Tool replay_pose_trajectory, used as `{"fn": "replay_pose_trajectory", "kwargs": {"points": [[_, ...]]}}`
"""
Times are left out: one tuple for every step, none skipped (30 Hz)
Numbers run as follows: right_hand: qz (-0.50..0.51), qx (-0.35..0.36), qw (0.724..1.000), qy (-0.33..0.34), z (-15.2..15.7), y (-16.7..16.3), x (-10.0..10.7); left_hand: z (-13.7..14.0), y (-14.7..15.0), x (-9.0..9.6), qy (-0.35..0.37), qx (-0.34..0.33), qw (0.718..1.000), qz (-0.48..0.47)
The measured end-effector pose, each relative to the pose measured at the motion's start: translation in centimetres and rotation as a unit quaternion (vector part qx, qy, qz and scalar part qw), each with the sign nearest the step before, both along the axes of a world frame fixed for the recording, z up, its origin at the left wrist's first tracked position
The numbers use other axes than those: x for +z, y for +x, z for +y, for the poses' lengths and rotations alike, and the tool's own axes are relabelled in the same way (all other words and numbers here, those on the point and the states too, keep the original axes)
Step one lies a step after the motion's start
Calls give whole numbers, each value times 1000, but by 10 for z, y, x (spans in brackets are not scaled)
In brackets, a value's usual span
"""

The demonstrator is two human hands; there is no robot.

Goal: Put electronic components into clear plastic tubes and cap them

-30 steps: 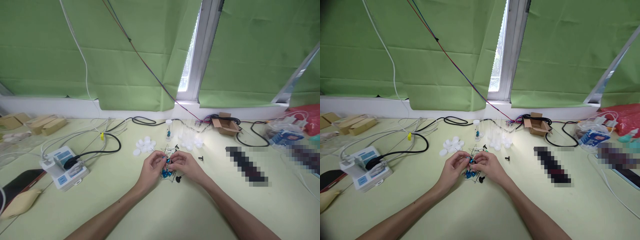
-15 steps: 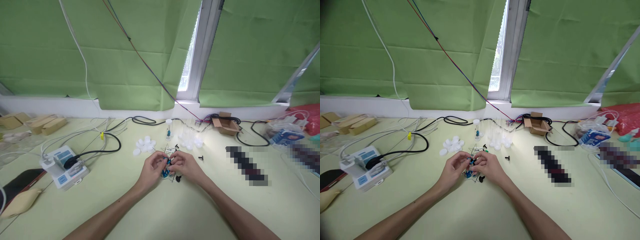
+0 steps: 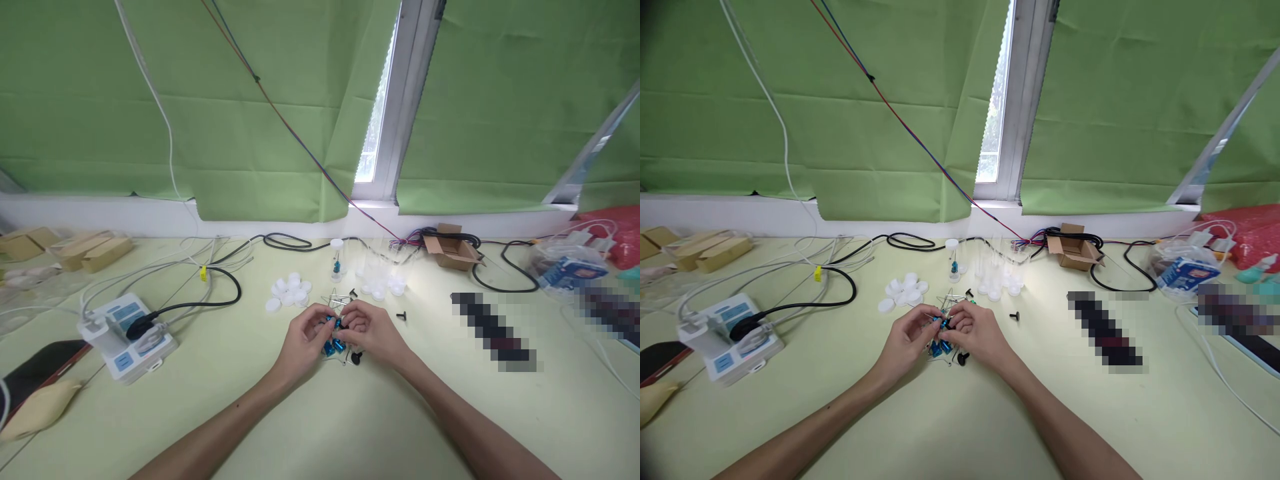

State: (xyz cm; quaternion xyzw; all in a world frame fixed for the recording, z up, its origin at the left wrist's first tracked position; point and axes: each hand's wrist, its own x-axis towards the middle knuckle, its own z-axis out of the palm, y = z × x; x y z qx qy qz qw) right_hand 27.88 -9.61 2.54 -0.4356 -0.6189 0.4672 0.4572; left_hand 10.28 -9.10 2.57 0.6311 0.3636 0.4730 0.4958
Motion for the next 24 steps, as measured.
{"fn": "replay_pose_trajectory", "kwargs": {"points": [[-4,0,1000,3,0,0,0,0,0,0,-4,-1,1000,0],[-7,0,1000,6,0,0,0,-1,0,0,-10,-3,1000,-1],[-9,0,1000,10,0,0,-1,-1,0,0,-14,-5,1000,-1],[-12,0,1000,14,0,0,-1,-1,0,0,-19,-5,1000,-2],[-14,1,1000,20,-1,0,-1,-1,0,1,-21,-4,1000,-2],[-15,3,1000,26,-1,0,-2,-1,0,1,-21,-2,1000,-2],[-17,5,999,32,-1,0,-2,-1,0,1,-20,0,1000,-1],[-18,6,999,37,-1,1,-2,-1,0,1,-20,3,1000,1],[-21,7,999,41,-1,1,-1,0,0,1,-20,5,1000,3],[-24,7,999,44,-1,1,-1,0,-1,1,-21,8,1000,6],[-26,7,999,47,-1,1,-1,0,-1,0,-22,10,1000,9],[-29,7,998,50,-1,1,-1,0,-1,0,-22,12,1000,12],[-31,7,998,53,-1,1,0,1,-1,0,-21,13,1000,13],[-33,6,998,58,-1,1,0,1,-1,0,-20,14,1000,15],[-35,6,997,63,-1,1,0,1,-1,-1,-17,15,1000,16],[-38,4,997,69,-2,1,0,1,-1,-1,-15,16,1000,17],[-40,1,996,74,-2,1,0,1,-1,-1,-12,17,1000,18],[-43,-2,996,78,-2,0,0,2,-1,-1,-10,17,1000,19],[-45,-4,996,81,-3,0,0,2,-1,-1,-8,15,1000,20],[-46,-6,996,82,-3,0,0,2,-1,0,-8,13,1000,19],[-46,-6,995,84,-4,0,0,2,-1,0,-9,10,1000,18],[-45,-5,995,85,-4,-1,0,2,-1,0,-11,7,1000,15],[-44,-4,995,87,-5,-1,0,2,-1,1,-12,5,1000,13],[-44,-3,995,91,-5,-1,0,2,-1,1,-13,4,1000,11]]}}
